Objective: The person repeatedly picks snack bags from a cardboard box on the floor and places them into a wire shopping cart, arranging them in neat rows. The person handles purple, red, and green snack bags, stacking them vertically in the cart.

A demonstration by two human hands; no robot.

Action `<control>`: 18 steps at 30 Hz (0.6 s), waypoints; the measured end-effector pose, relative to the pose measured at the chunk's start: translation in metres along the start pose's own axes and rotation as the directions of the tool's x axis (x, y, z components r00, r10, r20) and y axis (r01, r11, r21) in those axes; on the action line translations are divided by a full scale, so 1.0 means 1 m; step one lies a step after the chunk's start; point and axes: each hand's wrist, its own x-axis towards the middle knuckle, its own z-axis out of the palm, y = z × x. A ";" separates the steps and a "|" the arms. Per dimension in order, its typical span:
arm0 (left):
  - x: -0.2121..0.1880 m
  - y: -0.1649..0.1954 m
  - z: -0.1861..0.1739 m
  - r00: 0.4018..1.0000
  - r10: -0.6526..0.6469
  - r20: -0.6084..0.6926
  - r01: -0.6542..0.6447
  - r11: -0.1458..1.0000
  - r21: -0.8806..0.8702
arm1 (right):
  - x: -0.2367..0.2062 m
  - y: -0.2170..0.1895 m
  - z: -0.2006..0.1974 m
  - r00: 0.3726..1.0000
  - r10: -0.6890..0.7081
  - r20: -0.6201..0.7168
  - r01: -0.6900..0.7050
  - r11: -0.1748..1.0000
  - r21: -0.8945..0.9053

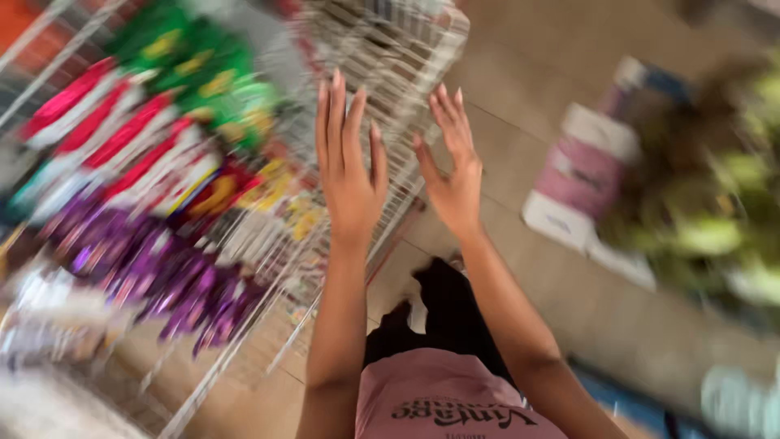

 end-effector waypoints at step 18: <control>-0.310 0.242 0.136 0.280 0.568 0.774 -0.090 0.819 -0.567 | -0.384 -0.003 -0.240 0.462 0.546 -0.699 -0.872 0.422 -0.246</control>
